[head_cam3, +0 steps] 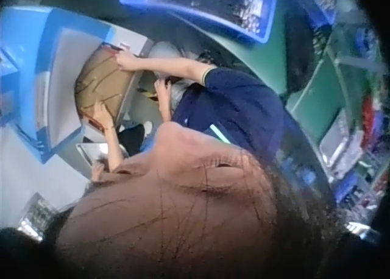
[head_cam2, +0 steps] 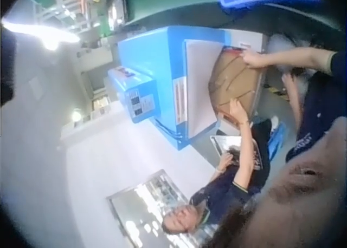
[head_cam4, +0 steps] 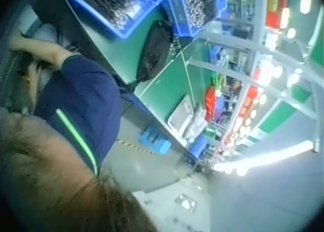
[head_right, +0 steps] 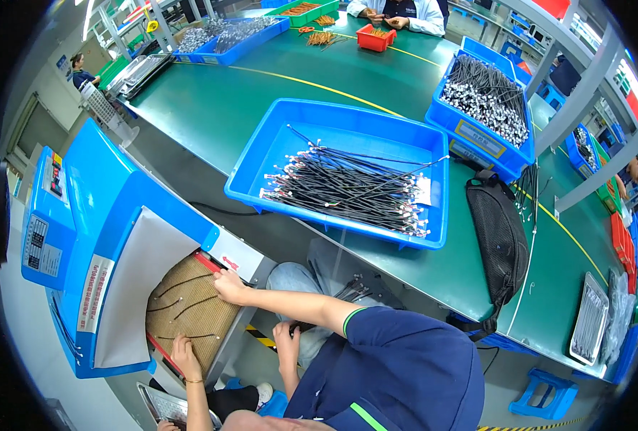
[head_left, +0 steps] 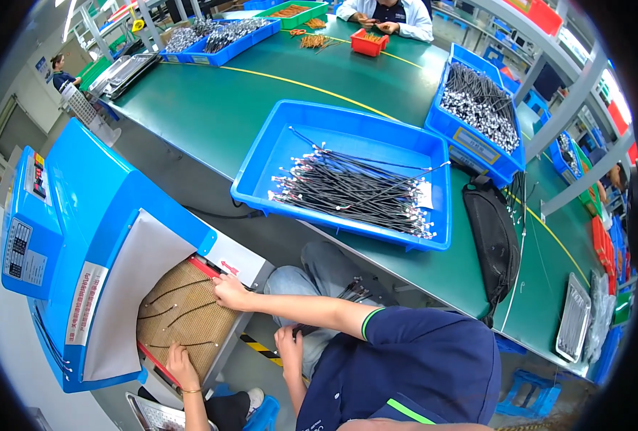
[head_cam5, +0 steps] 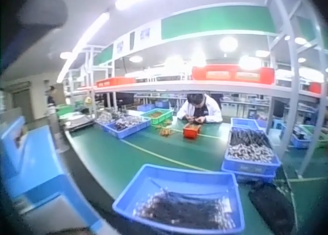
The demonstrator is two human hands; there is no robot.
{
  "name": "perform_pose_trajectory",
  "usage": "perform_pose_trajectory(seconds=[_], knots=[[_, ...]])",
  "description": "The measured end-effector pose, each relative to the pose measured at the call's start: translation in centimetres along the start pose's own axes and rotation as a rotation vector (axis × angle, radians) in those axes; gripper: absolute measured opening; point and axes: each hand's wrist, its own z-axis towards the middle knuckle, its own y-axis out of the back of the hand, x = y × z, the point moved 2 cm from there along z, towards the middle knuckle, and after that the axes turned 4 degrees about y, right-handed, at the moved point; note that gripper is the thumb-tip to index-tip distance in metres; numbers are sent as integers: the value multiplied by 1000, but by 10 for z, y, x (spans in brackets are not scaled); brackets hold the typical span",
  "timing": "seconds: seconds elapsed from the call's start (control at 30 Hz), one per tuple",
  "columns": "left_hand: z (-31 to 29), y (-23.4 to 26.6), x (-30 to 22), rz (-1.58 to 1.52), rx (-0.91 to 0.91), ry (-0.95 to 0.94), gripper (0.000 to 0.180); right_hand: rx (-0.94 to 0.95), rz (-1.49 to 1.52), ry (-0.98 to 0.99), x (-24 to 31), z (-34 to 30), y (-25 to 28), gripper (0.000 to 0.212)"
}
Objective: The person assembles wire harnesses by inserting plastic pins into an electronics housing with a hand inserter.
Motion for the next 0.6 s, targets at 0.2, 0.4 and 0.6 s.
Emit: perform_pose_trajectory(seconds=[0.2, 0.4, 0.6], knots=[[7, -11, 14, 112, -9, 26, 25, -16, 116, 196, -9, -26, 18, 16], [52, -20, 57, 71, -11, 1, 13, 345, 304, 101, -97, -118, 38, 24], [91, -37, 107, 19, -35, 14, 12, 502, 370, -91, -178, -174, -6, 35]])
